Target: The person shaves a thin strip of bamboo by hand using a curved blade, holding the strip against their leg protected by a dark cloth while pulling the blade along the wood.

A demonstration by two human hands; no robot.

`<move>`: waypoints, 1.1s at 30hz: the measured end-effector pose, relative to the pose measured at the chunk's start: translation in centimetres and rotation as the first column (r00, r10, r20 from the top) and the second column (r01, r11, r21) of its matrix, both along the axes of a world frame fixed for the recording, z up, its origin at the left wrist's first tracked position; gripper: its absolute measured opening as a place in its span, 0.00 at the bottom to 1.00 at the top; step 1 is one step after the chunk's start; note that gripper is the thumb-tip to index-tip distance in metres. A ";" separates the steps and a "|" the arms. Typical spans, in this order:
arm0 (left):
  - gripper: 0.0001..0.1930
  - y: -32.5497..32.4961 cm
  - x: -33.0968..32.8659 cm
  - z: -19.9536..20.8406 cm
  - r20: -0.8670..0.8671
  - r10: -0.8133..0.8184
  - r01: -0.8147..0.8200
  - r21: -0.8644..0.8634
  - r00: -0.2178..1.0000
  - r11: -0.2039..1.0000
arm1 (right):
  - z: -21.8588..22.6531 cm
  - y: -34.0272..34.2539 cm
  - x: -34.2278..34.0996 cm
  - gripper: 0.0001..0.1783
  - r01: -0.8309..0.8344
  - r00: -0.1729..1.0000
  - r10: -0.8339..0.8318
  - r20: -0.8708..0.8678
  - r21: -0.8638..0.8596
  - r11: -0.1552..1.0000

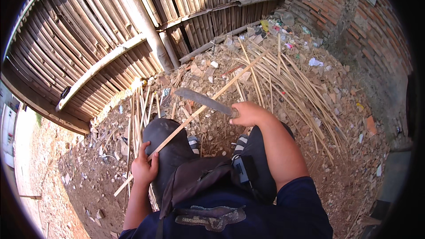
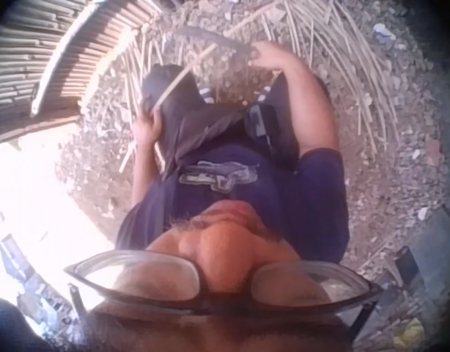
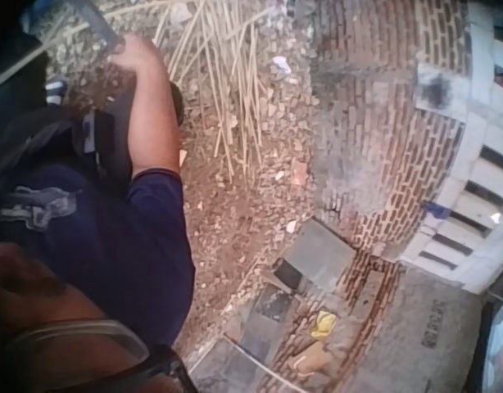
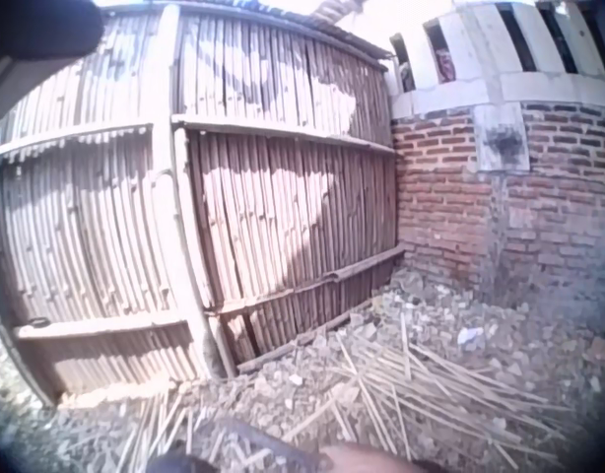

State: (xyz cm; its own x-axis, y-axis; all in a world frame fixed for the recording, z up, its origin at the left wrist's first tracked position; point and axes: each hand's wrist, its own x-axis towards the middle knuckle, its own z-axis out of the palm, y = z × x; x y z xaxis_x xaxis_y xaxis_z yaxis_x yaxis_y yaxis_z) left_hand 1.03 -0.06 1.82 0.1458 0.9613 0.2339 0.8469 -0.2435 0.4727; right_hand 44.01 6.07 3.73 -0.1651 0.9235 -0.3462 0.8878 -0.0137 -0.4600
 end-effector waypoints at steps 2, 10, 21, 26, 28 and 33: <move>0.24 0.0 0.0 -0.1 -0.010 0.011 -0.012 -0.005 1.000 1.000 | -0.3 0.0 0.2 0.31 -0.021 0.999 0.022 -0.027 0.058 0.998; 0.24 0.0 0.0 -0.3 -0.010 0.017 -0.017 0.012 1.000 1.000 | 0.4 -0.1 -0.1 0.32 -0.011 0.998 0.013 -0.061 0.035 0.999; 0.24 -0.1 0.0 -0.1 -0.007 0.006 -0.006 0.001 1.000 1.000 | 0.8 -0.3 -0.2 0.31 0.009 0.995 -0.007 -0.104 0.018 1.000; 0.24 0.1 0.1 -0.2 -0.009 0.008 -0.007 0.007 1.000 1.000 | 1.9 0.0 0.2 0.27 0.124 0.992 -0.124 -0.002 -0.025 0.992; 0.24 0.1 0.0 -0.3 -0.014 0.009 -0.009 0.007 1.000 1.000 | 1.5 -0.3 0.2 0.26 0.080 0.996 -0.082 0.040 0.053 0.995; 0.24 0.0 0.1 -0.3 0.015 0.017 -0.016 -0.011 1.000 1.000 | 1.9 -0.4 -0.4 0.24 0.047 0.998 -0.047 0.046 0.004 0.999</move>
